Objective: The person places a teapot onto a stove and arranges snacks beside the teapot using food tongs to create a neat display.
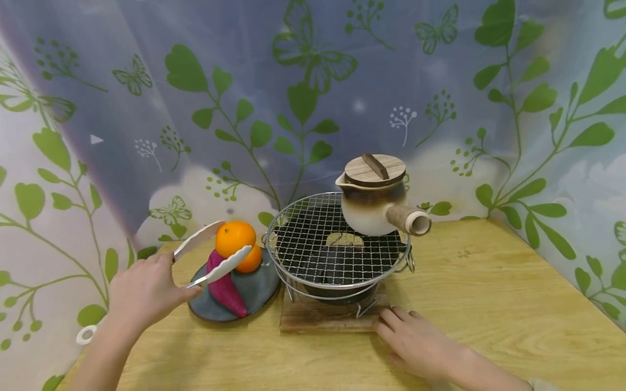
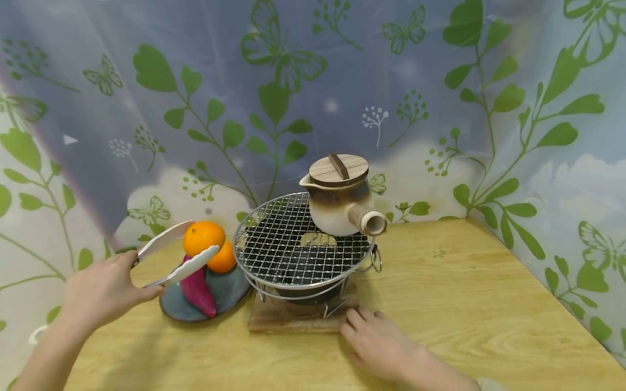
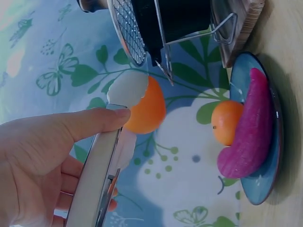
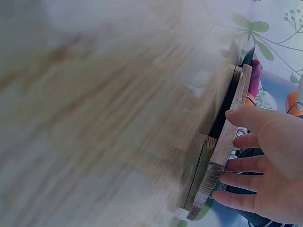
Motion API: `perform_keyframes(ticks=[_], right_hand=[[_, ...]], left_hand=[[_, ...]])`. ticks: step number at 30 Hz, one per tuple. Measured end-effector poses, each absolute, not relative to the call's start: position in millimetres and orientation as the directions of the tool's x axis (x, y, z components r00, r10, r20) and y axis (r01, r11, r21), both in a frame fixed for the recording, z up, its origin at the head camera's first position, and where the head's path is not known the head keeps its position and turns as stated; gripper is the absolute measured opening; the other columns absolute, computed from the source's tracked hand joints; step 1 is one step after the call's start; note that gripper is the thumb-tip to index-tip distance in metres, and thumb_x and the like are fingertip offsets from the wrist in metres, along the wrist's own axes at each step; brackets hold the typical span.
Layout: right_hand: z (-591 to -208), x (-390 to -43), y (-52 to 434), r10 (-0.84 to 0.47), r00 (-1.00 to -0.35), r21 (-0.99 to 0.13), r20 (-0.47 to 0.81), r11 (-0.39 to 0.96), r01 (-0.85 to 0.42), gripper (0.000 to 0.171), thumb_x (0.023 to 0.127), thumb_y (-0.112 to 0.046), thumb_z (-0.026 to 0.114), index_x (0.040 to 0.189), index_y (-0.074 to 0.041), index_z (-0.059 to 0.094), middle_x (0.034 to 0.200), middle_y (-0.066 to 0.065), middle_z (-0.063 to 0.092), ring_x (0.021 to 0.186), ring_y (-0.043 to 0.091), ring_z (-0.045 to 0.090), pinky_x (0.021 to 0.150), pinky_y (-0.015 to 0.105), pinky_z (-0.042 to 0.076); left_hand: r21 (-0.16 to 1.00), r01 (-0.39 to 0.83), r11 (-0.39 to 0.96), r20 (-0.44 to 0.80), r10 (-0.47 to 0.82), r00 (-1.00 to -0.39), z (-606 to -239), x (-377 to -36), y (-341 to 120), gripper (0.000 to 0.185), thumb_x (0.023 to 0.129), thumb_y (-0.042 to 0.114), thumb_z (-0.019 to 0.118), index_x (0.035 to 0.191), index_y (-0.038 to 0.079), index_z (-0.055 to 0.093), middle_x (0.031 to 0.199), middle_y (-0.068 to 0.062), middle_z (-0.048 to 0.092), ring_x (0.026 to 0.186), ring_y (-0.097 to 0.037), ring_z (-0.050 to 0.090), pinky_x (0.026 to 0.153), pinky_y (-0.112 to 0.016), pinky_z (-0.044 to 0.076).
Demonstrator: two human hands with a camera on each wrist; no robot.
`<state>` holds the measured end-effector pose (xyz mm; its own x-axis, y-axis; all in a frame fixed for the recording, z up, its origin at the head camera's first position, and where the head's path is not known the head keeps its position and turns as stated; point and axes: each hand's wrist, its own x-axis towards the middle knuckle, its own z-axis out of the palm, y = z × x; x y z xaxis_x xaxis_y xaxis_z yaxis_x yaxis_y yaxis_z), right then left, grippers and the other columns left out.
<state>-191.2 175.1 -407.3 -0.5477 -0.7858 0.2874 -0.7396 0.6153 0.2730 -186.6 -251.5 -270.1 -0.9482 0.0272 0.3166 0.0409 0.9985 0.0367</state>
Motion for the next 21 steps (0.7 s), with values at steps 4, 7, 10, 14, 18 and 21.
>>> perform_keyframes(ticks=[4, 7, 10, 14, 18, 21], right_hand=[[-405.0, -191.5, 175.2, -0.787, -0.557, 0.285, 0.267, 0.616, -0.734, 0.053, 0.071, -0.036, 0.074, 0.113, -0.009, 0.055, 0.109, 0.007, 0.051, 0.097, 0.024, 0.053, 0.070, 0.037, 0.049], [-405.0, -191.3, 175.6, -0.789, -0.557, 0.291, 0.258, 0.613, -0.734, 0.054, 0.071, -0.036, 0.074, 0.113, -0.009, 0.055, 0.109, 0.007, 0.051, 0.097, 0.024, 0.052, 0.071, 0.037, 0.050], [-405.8, -191.4, 175.8, -0.793, -0.549, 0.298, 0.264, 0.608, -0.736, 0.054, 0.071, -0.037, 0.074, 0.113, -0.009, 0.056, 0.109, 0.007, 0.051, 0.097, 0.024, 0.052, 0.071, 0.036, 0.050], [-407.1, -192.3, 175.9, -0.795, -0.540, 0.302, 0.276, 0.605, -0.736, 0.054, 0.070, -0.038, 0.075, 0.112, -0.009, 0.056, 0.108, 0.006, 0.051, 0.096, 0.023, 0.053, 0.070, 0.036, 0.050], [-408.4, -193.5, 176.4, -0.794, -0.537, 0.301, 0.285, 0.606, -0.737, 0.054, 0.069, -0.038, 0.075, 0.111, -0.010, 0.056, 0.107, 0.005, 0.051, 0.094, 0.023, 0.053, 0.069, 0.035, 0.050], [-408.2, -193.7, 176.8, -0.793, -0.537, 0.296, 0.288, 0.607, -0.738, 0.054, 0.069, -0.038, 0.075, 0.112, -0.010, 0.056, 0.107, 0.005, 0.051, 0.094, 0.023, 0.053, 0.069, 0.036, 0.050]], left_hand=[[0.031, 0.056, 0.998, 0.342, 0.042, -0.939, -264.7, -186.8, -249.2, 0.073, 0.061, 0.049, 0.078, 0.104, -0.006, 0.056, 0.082, -0.015, 0.063, 0.061, -0.028, 0.053, 0.047, -0.041, 0.039], [0.022, 0.062, 0.998, 0.351, 0.051, -0.935, -260.7, -187.0, -247.2, 0.071, 0.061, 0.050, 0.077, 0.100, -0.005, 0.057, 0.080, -0.014, 0.062, 0.061, -0.028, 0.054, 0.047, -0.041, 0.039], [0.020, 0.068, 0.997, 0.351, 0.057, -0.935, -257.3, -187.3, -244.3, 0.070, 0.062, 0.051, 0.077, 0.099, -0.005, 0.057, 0.080, -0.013, 0.061, 0.064, -0.030, 0.055, 0.048, -0.042, 0.039], [0.025, 0.076, 0.997, 0.345, 0.063, -0.936, -253.5, -187.7, -239.0, 0.074, 0.064, 0.051, 0.076, 0.107, -0.006, 0.056, 0.088, -0.017, 0.063, 0.073, -0.034, 0.057, 0.054, -0.046, 0.041], [0.021, 0.092, 0.996, 0.367, 0.078, -0.927, -249.0, -189.1, -234.7, 0.073, 0.064, 0.051, 0.075, 0.107, -0.005, 0.057, 0.085, -0.014, 0.063, 0.069, -0.032, 0.057, 0.052, -0.043, 0.039], [0.012, 0.108, 0.994, 0.390, 0.095, -0.916, -244.9, -190.4, -232.1, 0.071, 0.063, 0.050, 0.075, 0.106, -0.004, 0.057, 0.078, -0.010, 0.061, 0.064, -0.029, 0.055, 0.048, -0.040, 0.037]])
